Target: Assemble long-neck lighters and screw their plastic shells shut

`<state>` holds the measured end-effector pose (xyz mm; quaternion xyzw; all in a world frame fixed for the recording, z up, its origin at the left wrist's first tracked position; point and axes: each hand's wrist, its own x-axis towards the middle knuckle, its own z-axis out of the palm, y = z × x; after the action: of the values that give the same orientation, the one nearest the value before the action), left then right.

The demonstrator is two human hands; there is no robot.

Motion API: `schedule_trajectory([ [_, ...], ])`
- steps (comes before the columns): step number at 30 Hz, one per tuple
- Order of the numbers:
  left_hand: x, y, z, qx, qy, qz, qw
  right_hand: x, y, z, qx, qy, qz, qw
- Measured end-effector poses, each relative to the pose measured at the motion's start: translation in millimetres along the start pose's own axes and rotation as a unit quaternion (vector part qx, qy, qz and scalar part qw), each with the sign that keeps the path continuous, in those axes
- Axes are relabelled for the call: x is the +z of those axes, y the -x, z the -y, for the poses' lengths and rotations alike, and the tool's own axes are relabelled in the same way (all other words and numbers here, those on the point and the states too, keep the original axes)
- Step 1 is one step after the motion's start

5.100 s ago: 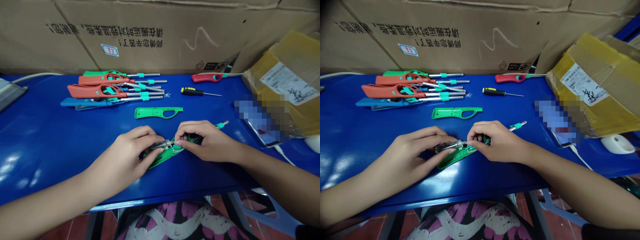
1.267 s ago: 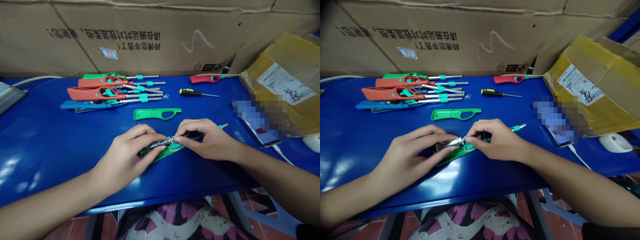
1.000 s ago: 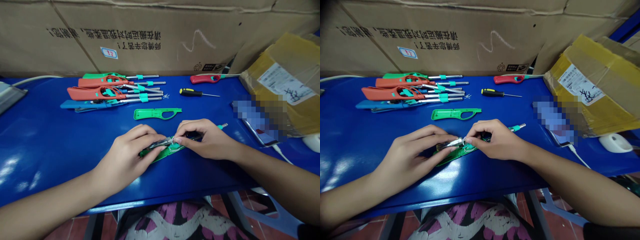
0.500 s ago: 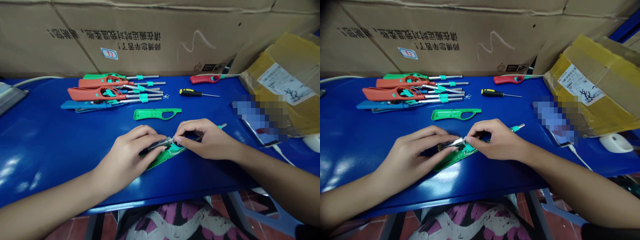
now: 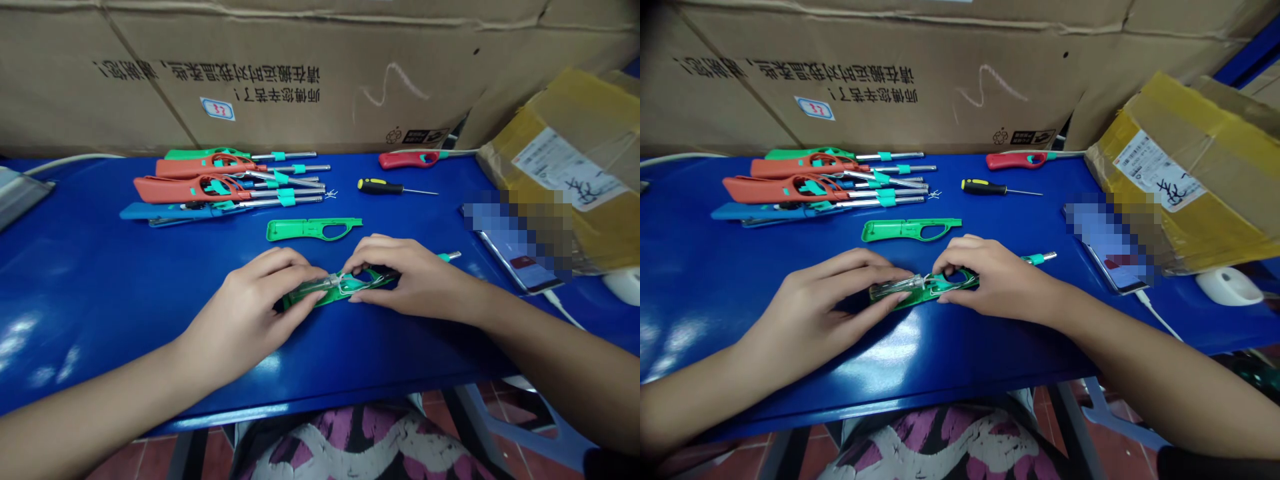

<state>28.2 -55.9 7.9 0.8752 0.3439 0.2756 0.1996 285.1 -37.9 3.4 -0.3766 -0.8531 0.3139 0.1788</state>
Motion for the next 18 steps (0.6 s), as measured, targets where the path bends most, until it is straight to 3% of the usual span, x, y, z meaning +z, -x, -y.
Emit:
schedule_trajectory([
  [10,0.6,-1.0,2.3,0.003,-0.006,0.005,1.000,0.6,-0.7,1.6,-0.069,0.006,-0.082,0.994],
  [18,3.8,-0.6,3.6,0.012,0.005,0.013,1.000,3.1,-1.7,3.0,-0.068,-0.014,-0.086,0.994],
])
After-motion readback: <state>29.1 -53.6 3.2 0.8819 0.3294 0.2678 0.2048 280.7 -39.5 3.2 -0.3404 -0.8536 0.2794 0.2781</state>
